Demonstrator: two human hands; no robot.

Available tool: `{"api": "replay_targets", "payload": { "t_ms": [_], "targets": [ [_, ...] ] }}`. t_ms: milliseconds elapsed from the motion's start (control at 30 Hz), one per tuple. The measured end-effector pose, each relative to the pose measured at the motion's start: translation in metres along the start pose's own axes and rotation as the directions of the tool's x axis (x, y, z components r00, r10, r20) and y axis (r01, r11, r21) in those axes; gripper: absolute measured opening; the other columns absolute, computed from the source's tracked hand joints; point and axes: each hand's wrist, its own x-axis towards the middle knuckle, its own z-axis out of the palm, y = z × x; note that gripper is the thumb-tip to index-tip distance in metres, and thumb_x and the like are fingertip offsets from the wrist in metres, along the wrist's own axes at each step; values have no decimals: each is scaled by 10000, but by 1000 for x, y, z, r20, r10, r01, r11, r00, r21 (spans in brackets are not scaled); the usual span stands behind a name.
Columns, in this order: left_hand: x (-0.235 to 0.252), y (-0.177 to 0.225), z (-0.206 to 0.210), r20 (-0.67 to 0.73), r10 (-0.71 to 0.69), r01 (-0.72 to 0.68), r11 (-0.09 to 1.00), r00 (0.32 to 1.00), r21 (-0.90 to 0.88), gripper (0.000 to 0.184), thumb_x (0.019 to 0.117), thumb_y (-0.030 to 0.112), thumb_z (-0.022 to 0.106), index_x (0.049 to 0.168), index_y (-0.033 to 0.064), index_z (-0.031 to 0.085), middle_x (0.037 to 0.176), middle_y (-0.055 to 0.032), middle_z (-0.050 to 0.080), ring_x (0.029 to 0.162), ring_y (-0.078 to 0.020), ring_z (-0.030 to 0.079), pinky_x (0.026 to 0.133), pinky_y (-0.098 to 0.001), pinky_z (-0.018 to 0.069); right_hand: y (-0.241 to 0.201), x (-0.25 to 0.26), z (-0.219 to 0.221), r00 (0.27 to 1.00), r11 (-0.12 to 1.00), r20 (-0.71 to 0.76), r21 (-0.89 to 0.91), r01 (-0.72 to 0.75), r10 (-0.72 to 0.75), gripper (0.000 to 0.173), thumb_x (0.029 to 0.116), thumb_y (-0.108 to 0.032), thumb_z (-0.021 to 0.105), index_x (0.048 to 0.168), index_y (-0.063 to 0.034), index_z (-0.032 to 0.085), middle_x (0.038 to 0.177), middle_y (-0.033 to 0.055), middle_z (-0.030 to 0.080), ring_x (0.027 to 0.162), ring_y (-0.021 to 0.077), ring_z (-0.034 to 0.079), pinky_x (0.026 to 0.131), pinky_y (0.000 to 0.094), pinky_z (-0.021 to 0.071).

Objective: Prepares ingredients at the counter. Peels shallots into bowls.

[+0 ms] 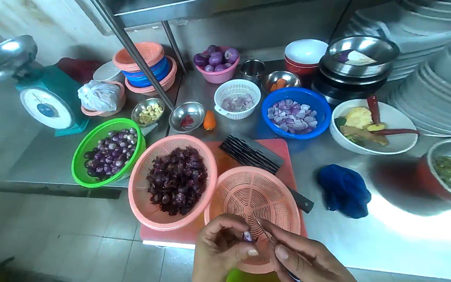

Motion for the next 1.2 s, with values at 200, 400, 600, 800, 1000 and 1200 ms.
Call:
{"api": "replay_targets", "payload": {
  "t_ms": [200, 400, 600, 800, 1000, 1200],
  "targets": [
    [3, 4, 2, -2, 24, -24, 1000, 1000, -10, 281, 782, 184, 877, 1031, 132, 756, 974, 1, 744, 828, -45, 704, 739, -198, 602, -6, -5, 1, 994, 997, 107, -63, 33, -26, 444, 1085, -176, 490, 1495, -7, 493, 964, 21, 665, 695, 33, 558, 606, 205, 485],
    [3, 6, 7, -33, 25, -24, 1000, 999, 19, 274, 770, 203, 883, 1005, 133, 761, 960, 15, 750, 822, -26, 703, 737, -181, 598, -2, -6, 0, 994, 995, 103, -79, 55, -47, 406, 1081, -141, 499, 1462, -5, 537, 1044, 37, 695, 696, -4, 547, 612, 171, 475],
    [3, 8, 15, -98, 43, -38, 998, 994, 49, 257, 767, 155, 884, 990, 126, 761, 949, 7, 759, 844, -43, 721, 753, -201, 616, 2, -6, 4, 993, 983, 21, -140, 118, -116, 374, 1076, -128, 504, 1413, 13, 583, 1040, 52, 690, 741, 2, 553, 655, 169, 475],
    [-2, 12, 22, -160, 35, -24, 997, 986, 67, 256, 761, 145, 885, 990, 138, 771, 950, 7, 764, 846, -44, 723, 753, -199, 614, 3, -5, 5, 989, 980, 5, -131, 147, -147, 359, 1072, -123, 513, 1384, 32, 603, 1073, 59, 695, 767, -5, 567, 679, 168, 490],
    [-1, 4, 11, -43, -76, 68, 986, 996, -153, 240, 852, 150, 813, 1089, 115, 795, 1019, -41, 776, 886, -65, 724, 807, -221, 600, -5, -1, -3, 991, 985, 126, 158, -64, 44, 374, 1090, -172, 470, 1426, -53, 584, 887, -30, 633, 637, 7, 502, 546, 176, 424],
    [-4, 1, 12, -57, -101, 86, 970, 993, -228, 253, 906, 129, 757, 1156, 89, 771, 1090, -87, 763, 937, -108, 731, 834, -265, 607, -6, 1, -5, 985, 968, 133, 213, -136, 109, 387, 1091, -200, 472, 1443, -71, 567, 898, -32, 639, 625, 4, 494, 529, 166, 409]
  ]
}}
